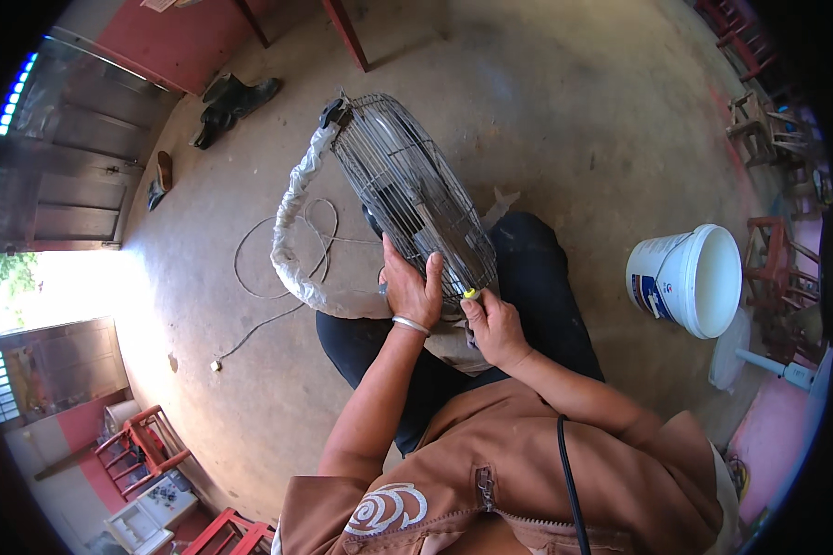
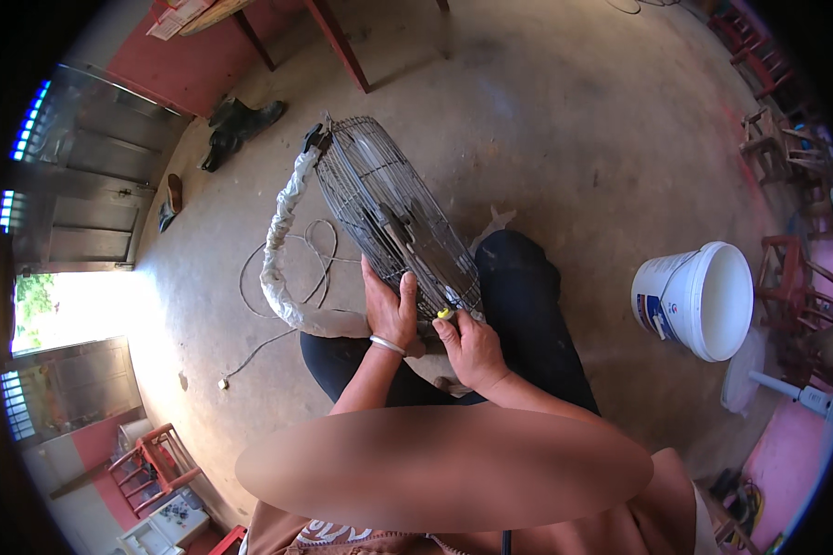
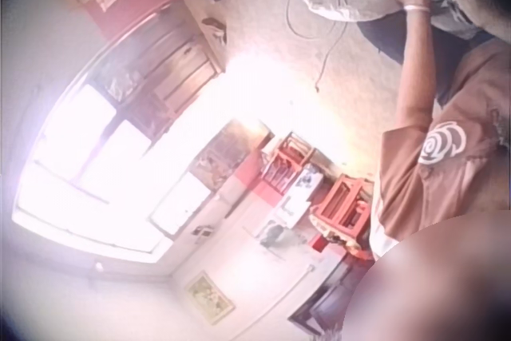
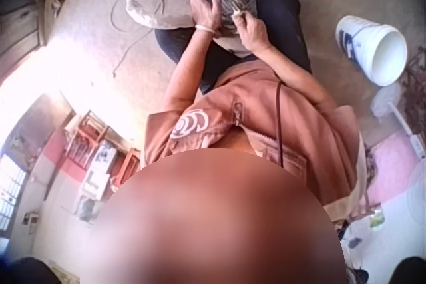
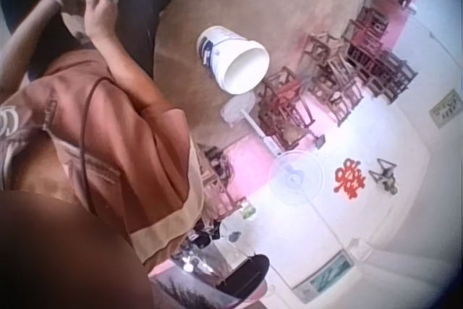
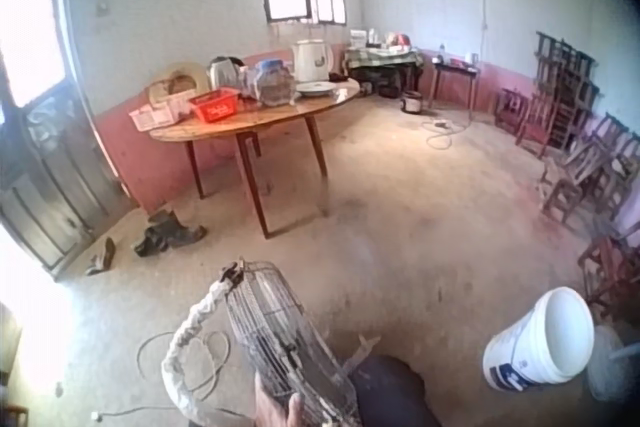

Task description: Repairing an electric fan using a screwdriver.

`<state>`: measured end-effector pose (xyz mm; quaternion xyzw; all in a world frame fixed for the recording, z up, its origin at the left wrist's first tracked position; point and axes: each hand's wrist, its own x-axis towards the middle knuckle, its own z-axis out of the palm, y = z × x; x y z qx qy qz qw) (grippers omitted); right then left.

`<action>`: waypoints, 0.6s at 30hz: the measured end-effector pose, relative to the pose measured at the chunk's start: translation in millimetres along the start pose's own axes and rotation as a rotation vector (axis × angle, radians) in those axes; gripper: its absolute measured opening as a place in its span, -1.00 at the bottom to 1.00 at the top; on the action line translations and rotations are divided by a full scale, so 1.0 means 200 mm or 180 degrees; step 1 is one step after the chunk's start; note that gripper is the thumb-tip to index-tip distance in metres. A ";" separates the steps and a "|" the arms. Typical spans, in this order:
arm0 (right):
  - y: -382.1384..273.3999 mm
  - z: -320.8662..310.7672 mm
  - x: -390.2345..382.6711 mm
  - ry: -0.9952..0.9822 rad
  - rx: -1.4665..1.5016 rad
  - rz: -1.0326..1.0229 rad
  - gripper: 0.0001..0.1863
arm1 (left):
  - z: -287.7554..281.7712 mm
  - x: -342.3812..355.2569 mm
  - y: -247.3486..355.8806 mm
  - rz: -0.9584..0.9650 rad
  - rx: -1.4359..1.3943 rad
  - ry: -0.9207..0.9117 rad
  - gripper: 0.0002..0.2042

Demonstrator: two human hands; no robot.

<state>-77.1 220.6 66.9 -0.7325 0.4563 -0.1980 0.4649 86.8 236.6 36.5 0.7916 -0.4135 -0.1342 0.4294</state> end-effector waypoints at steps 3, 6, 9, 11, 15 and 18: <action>0.04 0.03 0.03 0.0038 -0.0014 -0.0004 -0.55 | 0.02 -0.01 0.03 -0.0171 0.0182 -0.0047 -0.10; 0.07 0.04 0.05 0.0236 -0.0106 -0.0130 -0.55 | 0.03 -0.01 0.02 -0.0109 0.0221 0.0022 -0.10; 0.07 0.00 0.02 -0.0007 -0.0148 -0.0053 -0.55 | 0.02 -0.02 0.01 -0.0059 0.0241 -0.0014 -0.09; 0.04 -0.03 0.01 -0.0172 0.0241 0.0333 -0.55 | 0.01 -0.02 0.02 -0.0152 0.0111 -0.0023 -0.09; -0.03 -0.05 -0.01 -0.0267 0.0500 0.0552 -0.55 | -0.03 -0.01 0.04 -0.0233 0.0154 -0.0172 -0.09; -0.06 -0.05 -0.04 -0.0389 0.0987 0.0719 -0.54 | -0.05 -0.02 0.05 -0.0263 0.0109 -0.0143 -0.09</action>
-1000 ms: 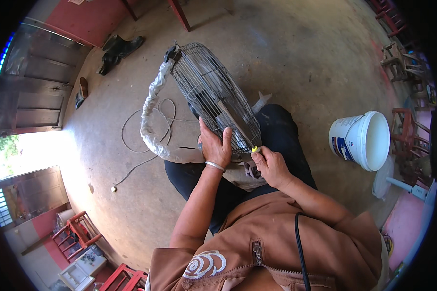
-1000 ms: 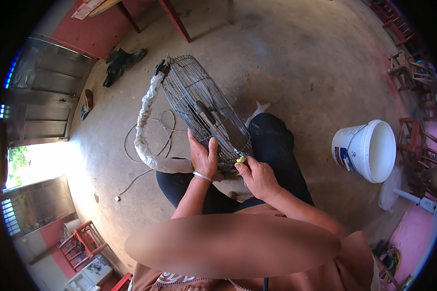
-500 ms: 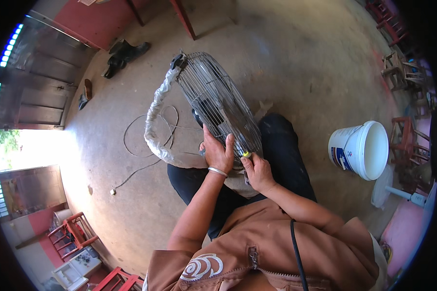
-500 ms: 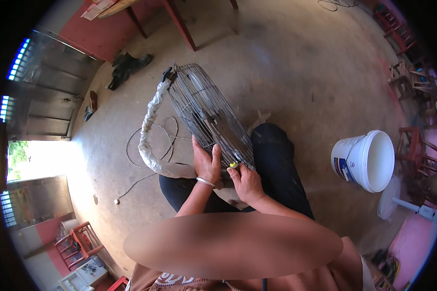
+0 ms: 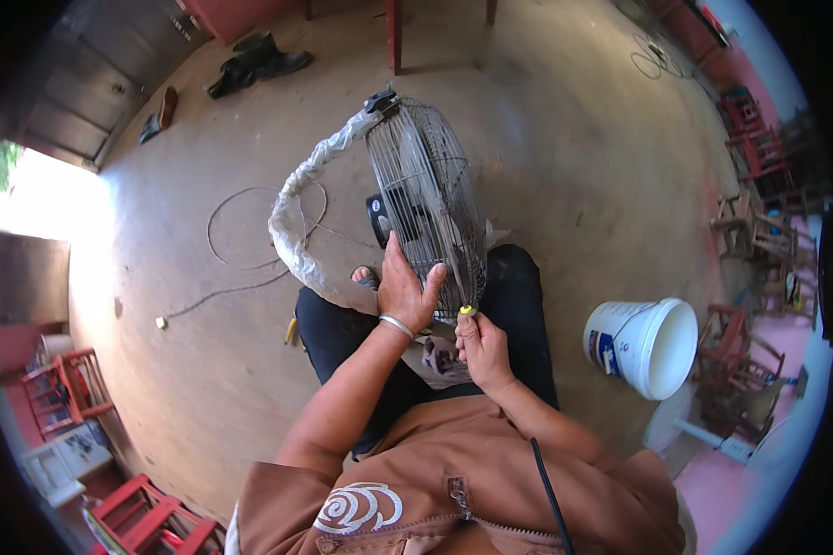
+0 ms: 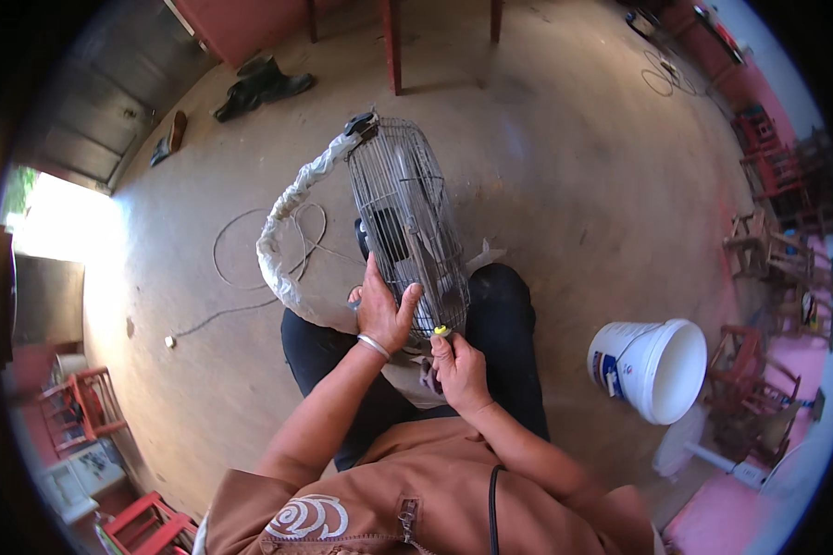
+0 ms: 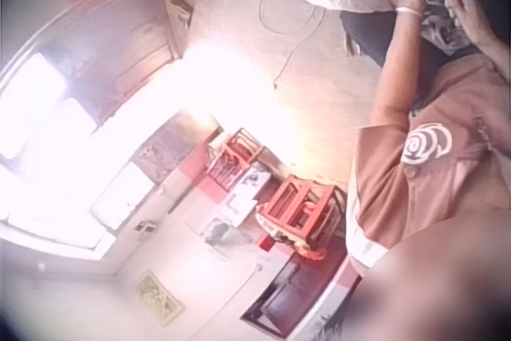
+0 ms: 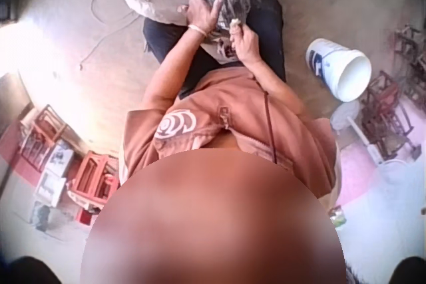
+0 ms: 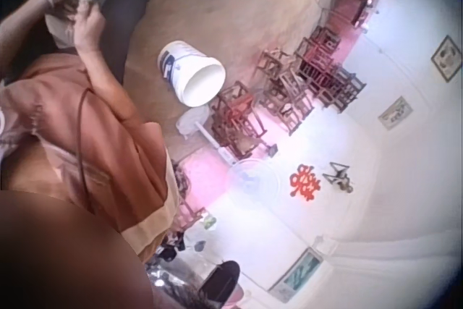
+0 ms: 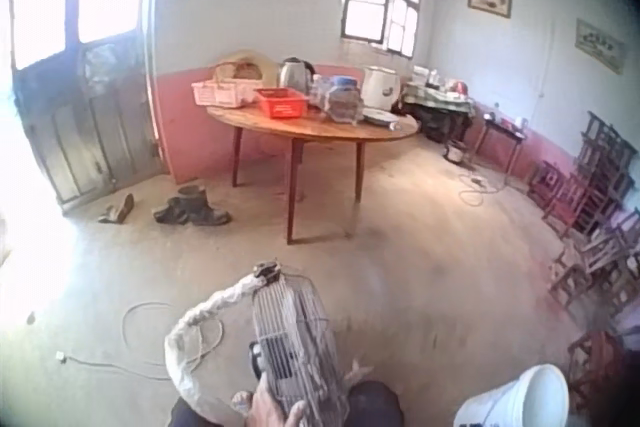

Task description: Repairing an electric fan using a screwdriver.

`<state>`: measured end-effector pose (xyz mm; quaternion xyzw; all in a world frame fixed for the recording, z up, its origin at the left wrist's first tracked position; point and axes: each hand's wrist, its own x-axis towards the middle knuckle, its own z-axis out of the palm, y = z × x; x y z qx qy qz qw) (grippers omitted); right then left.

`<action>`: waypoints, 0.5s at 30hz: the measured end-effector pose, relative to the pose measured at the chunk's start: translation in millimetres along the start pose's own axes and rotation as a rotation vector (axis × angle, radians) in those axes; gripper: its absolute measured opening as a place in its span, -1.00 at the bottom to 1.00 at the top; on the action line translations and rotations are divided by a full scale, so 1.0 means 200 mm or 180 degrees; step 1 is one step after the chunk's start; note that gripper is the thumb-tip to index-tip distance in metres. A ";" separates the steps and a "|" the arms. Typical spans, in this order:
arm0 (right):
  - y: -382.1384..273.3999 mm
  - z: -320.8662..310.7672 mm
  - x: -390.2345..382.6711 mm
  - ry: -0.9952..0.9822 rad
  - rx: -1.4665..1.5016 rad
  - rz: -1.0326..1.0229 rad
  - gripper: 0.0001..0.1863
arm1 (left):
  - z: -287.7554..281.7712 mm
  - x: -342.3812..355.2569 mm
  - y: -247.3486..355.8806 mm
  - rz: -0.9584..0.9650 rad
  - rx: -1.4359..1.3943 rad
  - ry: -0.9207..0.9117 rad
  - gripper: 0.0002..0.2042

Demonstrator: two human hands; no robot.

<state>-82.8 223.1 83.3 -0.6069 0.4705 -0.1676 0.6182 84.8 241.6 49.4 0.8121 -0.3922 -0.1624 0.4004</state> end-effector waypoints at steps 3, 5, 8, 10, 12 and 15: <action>-0.02 -0.02 0.02 0.0095 -0.0227 0.0038 -0.56 | 0.01 0.01 -0.01 0.0012 -0.0115 0.0095 -0.09; -0.04 0.01 -0.01 0.0127 -0.0124 0.0154 -0.56 | 0.02 0.01 -0.03 0.0147 -0.0147 0.0114 -0.09; -0.03 -0.01 -0.03 0.0157 -0.0323 0.0025 -0.58 | 0.02 0.00 -0.03 0.0023 -0.0106 0.0126 -0.08; -0.07 -0.04 -0.05 0.0050 -0.0479 0.0226 -0.60 | 0.00 0.00 -0.02 -0.0073 -0.0113 -0.0026 -0.06; -0.09 -0.05 -0.06 0.0019 -0.0649 0.0191 -0.62 | -0.03 0.00 -0.01 -0.0150 -0.0153 -0.0016 -0.06; -0.15 -0.07 -0.07 -0.0007 -0.0935 0.0157 -0.63 | -0.01 0.00 -0.02 -0.0165 -0.0193 0.0032 -0.06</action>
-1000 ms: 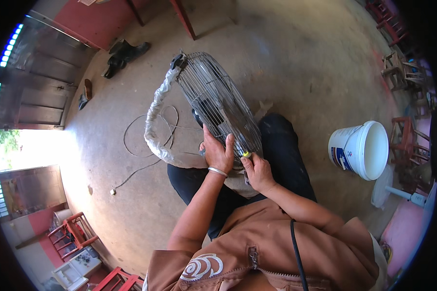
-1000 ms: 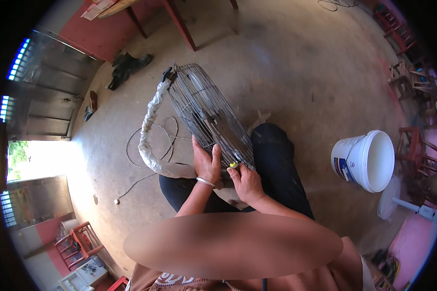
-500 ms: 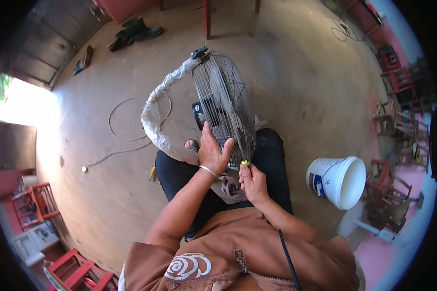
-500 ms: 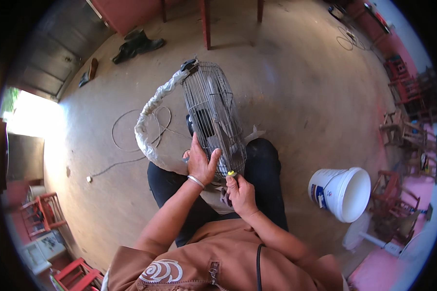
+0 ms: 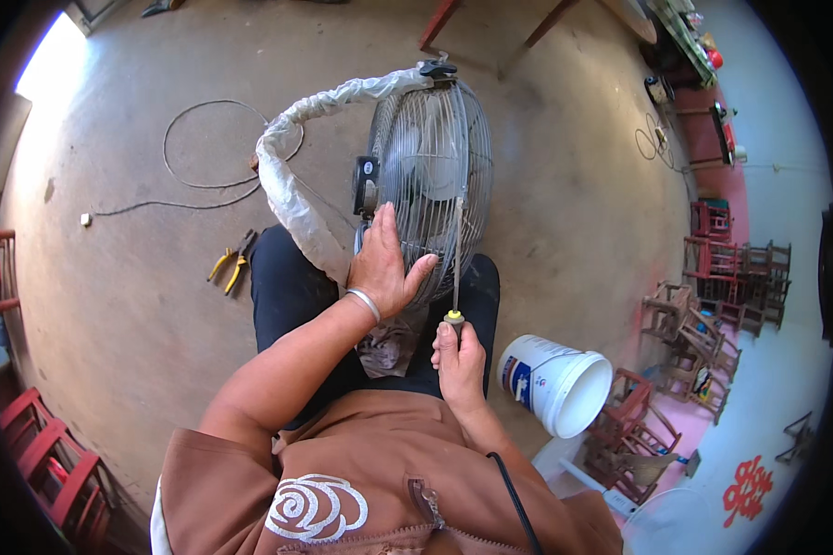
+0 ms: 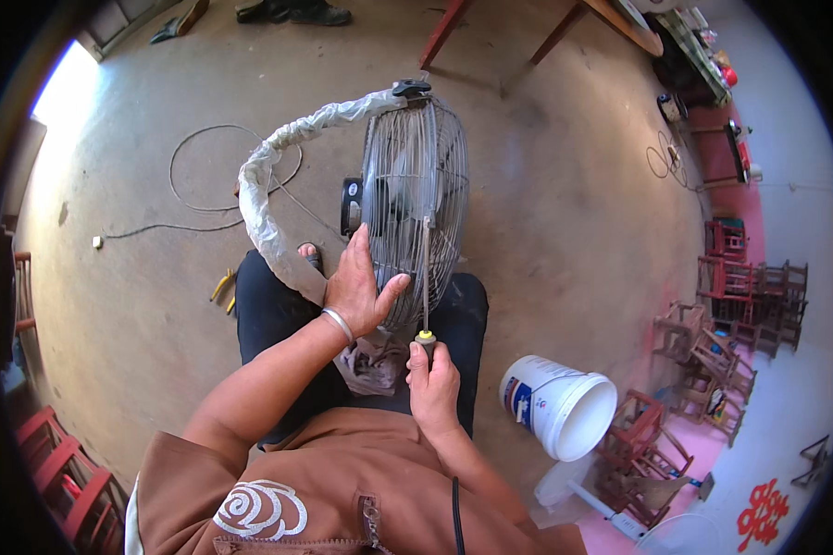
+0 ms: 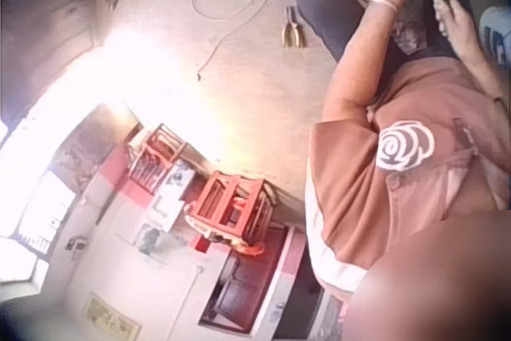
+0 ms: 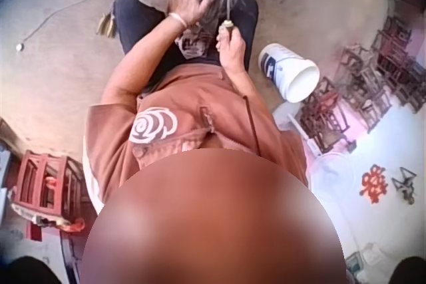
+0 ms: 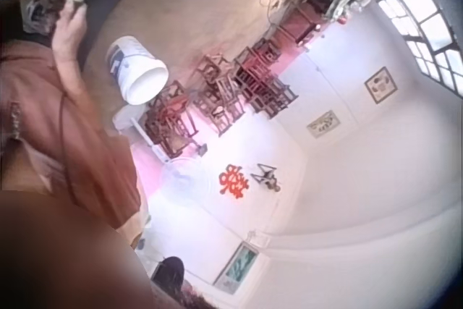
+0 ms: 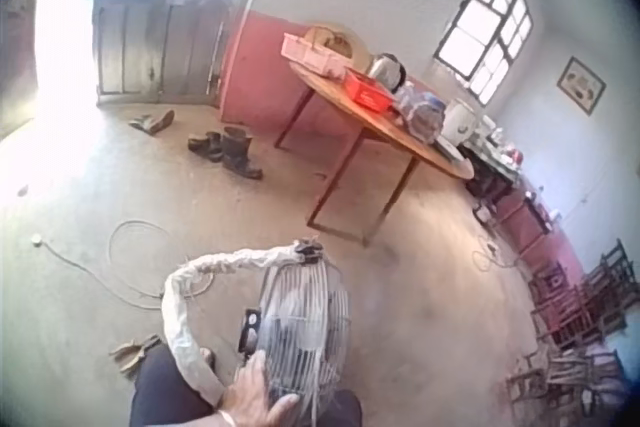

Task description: Repairing an electric fan using a screwdriver.

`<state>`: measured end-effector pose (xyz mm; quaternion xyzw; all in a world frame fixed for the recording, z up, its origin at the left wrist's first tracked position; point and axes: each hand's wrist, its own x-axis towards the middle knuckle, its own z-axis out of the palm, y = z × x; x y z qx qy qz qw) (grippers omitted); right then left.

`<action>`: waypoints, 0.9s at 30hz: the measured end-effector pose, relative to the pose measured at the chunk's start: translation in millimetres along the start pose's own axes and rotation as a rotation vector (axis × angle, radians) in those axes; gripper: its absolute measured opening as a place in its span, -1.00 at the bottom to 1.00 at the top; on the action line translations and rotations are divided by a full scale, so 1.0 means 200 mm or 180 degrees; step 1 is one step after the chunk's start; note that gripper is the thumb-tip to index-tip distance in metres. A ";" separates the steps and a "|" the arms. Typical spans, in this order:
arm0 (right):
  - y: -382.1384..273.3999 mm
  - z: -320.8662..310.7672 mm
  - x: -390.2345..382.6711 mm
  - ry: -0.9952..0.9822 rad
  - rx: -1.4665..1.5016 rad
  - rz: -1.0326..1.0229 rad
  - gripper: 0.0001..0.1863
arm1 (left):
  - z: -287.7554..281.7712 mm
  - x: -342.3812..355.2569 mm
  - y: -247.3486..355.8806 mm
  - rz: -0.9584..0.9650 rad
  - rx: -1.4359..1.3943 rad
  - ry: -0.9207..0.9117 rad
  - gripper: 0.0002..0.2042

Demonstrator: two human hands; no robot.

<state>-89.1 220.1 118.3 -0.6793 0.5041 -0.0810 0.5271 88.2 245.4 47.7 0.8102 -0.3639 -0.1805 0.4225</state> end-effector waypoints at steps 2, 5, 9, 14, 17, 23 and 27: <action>-0.01 -0.01 -0.01 -0.0019 -0.0127 -0.0023 -0.63 | 0.01 0.00 0.01 0.0012 0.0016 -0.0070 -0.05; -0.02 -0.03 -0.03 0.0088 -0.0108 0.0065 -0.66 | 0.01 -0.01 0.01 0.0011 0.0043 -0.0019 -0.06; 0.00 -0.05 0.00 -0.0045 0.0050 0.0101 -0.65 | 0.00 -0.01 0.01 -0.0058 -0.0035 -0.0008 -0.07; 0.06 -0.01 0.04 0.0043 0.0386 0.0039 -0.68 | 0.00 0.00 0.03 -0.0095 -0.0081 -0.0037 -0.08; 0.12 0.05 0.05 0.0409 0.0239 -0.0124 -0.67 | 0.00 -0.01 0.03 -0.0100 -0.0137 -0.0107 -0.08; -0.04 0.02 -0.04 0.0366 0.0327 0.0200 -0.68 | -0.01 -0.02 -0.01 -0.0131 -0.0160 -0.0086 -0.08; 0.02 0.00 0.01 0.0412 0.0209 0.0138 -0.68 | -0.02 -0.02 -0.01 -0.0188 -0.0225 -0.0120 -0.08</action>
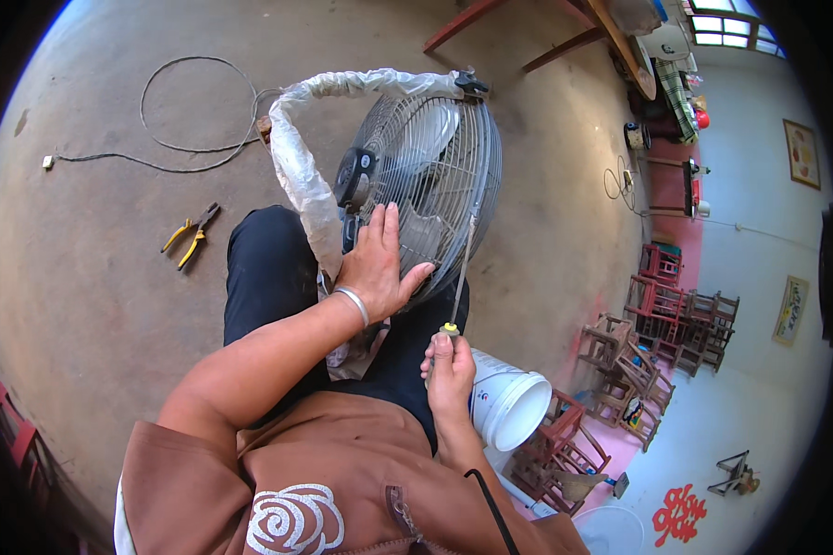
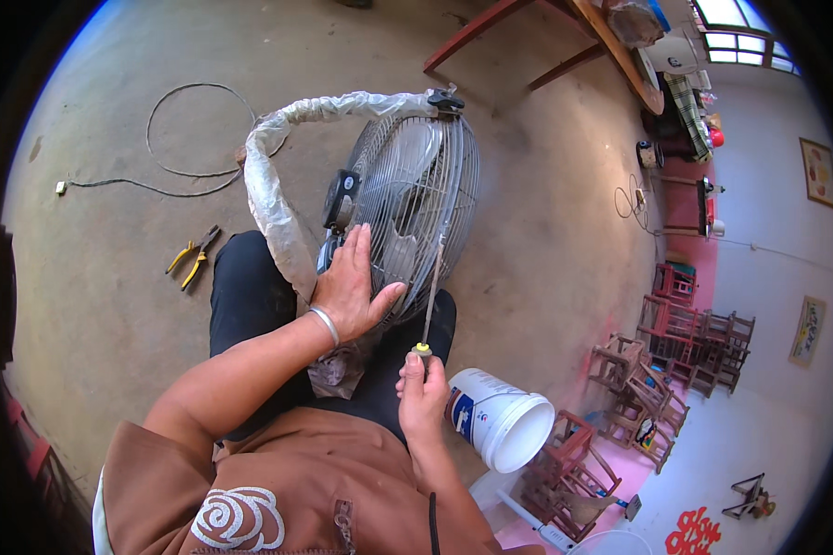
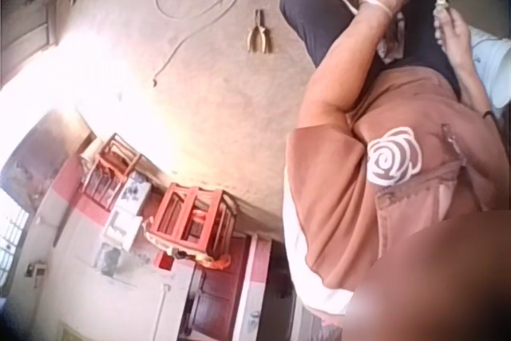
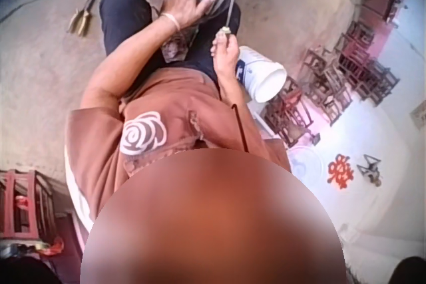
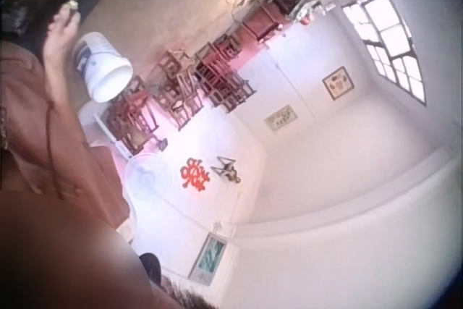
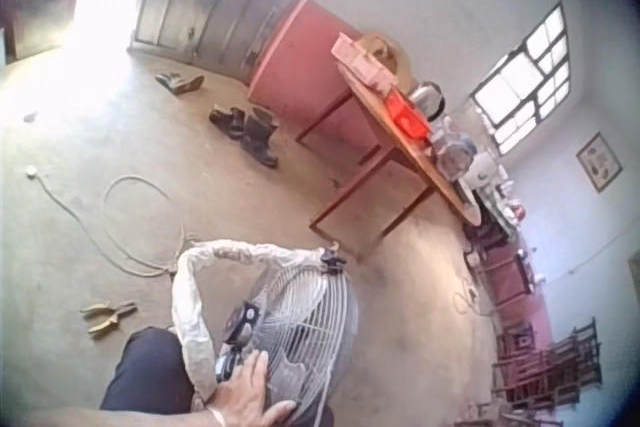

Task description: Repairing an electric fan using a screwdriver.

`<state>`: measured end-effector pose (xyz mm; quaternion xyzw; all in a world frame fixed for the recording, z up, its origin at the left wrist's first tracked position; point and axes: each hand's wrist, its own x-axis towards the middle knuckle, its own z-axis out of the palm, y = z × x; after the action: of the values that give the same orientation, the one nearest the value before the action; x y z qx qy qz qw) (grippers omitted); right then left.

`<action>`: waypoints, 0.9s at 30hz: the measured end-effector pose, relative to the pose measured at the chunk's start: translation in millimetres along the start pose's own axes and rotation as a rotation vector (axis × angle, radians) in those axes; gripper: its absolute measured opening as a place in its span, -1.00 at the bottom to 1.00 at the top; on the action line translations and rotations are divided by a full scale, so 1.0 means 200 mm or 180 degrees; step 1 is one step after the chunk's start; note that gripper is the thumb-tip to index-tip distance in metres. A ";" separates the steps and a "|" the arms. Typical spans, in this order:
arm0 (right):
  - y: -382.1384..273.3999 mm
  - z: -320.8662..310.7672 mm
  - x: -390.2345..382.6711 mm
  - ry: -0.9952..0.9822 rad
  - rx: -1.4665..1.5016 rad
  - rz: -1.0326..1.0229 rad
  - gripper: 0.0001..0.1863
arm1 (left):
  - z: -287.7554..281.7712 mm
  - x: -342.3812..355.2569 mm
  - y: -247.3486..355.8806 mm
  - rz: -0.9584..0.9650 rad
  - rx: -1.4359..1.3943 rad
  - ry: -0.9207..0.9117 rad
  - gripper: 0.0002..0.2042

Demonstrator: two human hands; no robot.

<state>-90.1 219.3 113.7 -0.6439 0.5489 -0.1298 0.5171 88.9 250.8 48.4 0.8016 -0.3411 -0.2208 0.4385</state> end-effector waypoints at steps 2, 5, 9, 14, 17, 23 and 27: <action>0.08 0.06 0.04 0.0138 -0.0027 -0.0221 -0.67 | 0.03 0.00 -0.01 0.0043 0.0019 0.0052 -0.08; 0.23 0.13 0.14 0.0457 -0.0658 -0.0568 -0.65 | 0.02 0.00 -0.01 0.0112 0.0018 -0.0019 -0.08; 0.26 0.13 0.19 0.0500 -0.0838 -0.0691 -0.63 | 0.02 0.02 -0.05 0.0167 0.0043 -0.0071 -0.09; 0.26 0.06 0.21 0.0320 -0.0804 -0.0667 -0.62 | 0.02 0.02 -0.06 0.0152 0.0051 -0.0009 -0.10; 0.24 0.03 0.25 0.0363 -0.1068 -0.0798 -0.62 | 0.03 0.02 -0.03 0.0133 0.0034 0.0013 -0.09; 0.31 0.07 0.32 0.0465 -0.1324 -0.1048 -0.60 | 0.04 0.02 -0.03 0.0196 0.0080 0.0064 -0.09; 0.32 0.06 0.30 0.0314 -0.1251 -0.0983 -0.62 | 0.04 0.02 -0.01 0.0168 0.0057 0.0031 -0.09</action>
<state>-96.3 183.7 33.7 -0.8011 0.4832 -0.1293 0.3287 87.2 245.3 42.5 0.7974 -0.3619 -0.2022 0.4386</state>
